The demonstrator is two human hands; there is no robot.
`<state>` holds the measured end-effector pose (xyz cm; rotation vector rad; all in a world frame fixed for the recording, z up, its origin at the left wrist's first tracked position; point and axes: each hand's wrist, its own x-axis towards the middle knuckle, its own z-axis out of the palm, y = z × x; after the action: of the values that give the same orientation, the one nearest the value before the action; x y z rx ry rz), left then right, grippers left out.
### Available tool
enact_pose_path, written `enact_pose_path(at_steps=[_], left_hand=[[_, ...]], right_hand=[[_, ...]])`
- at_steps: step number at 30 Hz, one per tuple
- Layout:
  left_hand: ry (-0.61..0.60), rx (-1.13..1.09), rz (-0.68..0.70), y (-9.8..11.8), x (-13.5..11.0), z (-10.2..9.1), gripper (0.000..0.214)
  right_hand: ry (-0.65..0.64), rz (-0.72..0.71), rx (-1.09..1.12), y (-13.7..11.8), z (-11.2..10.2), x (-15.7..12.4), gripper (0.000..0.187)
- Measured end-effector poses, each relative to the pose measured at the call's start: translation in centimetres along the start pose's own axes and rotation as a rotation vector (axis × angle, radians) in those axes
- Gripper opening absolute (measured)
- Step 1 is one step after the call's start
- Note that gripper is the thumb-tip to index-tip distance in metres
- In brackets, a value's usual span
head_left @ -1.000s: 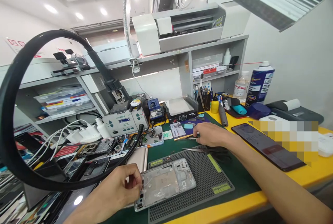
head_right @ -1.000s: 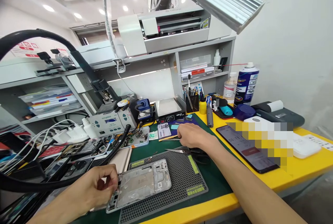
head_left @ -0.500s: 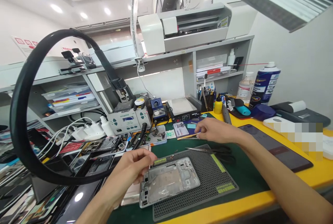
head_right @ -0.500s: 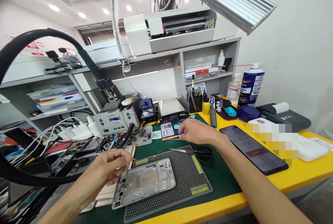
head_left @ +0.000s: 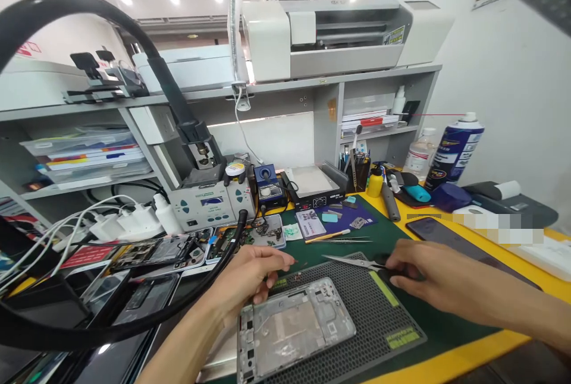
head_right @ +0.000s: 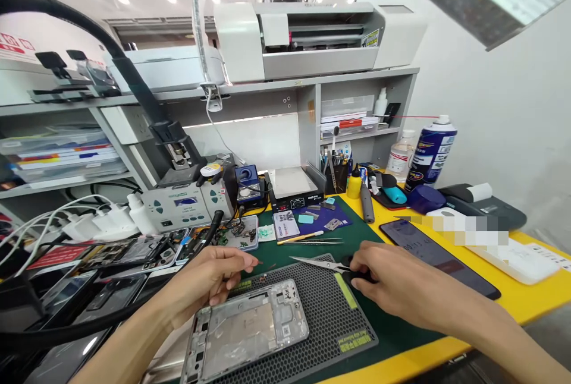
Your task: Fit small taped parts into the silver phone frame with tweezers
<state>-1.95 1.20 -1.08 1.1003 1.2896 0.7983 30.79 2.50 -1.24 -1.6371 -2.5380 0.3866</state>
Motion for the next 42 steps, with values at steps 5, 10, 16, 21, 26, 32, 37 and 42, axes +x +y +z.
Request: enact_pose_path(at_steps=[5, 10, 16, 21, 26, 32, 37, 42], left_hand=[[0.025, -0.050, 0.019, -0.5, 0.3, -0.1, 0.020], [-0.001, -0.093, 0.020, -1.1, 0.7, 0.1, 0.021], [-0.057, -0.219, 0.042, -1.3, 0.9, 0.2, 0.012], [-0.091, -0.310, 0.067, -0.7, 0.7, 0.0, 0.016], [-0.102, -0.345, 0.078, -0.4, 0.3, 0.0, 0.017], [-0.107, -0.323, 0.066, -0.5, 0.2, 0.1, 0.018], [-0.101, -0.252, 0.034, -0.4, 0.3, 0.1, 0.019], [-0.044, -0.085, 0.023, -0.2, 0.2, 0.3, 0.021]], right_hand=[[0.026, 0.030, -0.021, 0.5, 1.1, 0.0, 0.023], [0.096, 0.066, -0.040, -0.2, 0.2, -0.1, 0.021], [0.030, 0.063, 0.335, -4.8, -2.1, 1.9, 0.021], [-0.231, -0.029, 0.826, -9.4, -1.3, 5.7, 0.024], [-0.330, -0.047, 1.036, -10.3, 0.6, 7.7, 0.024], [-0.309, -0.018, 1.176, -10.1, 1.6, 8.0, 0.010], [-0.289, 0.014, 1.181, -10.5, 1.7, 8.0, 0.005], [-0.239, 0.048, 1.093, -10.4, 2.2, 7.9, 0.009]])
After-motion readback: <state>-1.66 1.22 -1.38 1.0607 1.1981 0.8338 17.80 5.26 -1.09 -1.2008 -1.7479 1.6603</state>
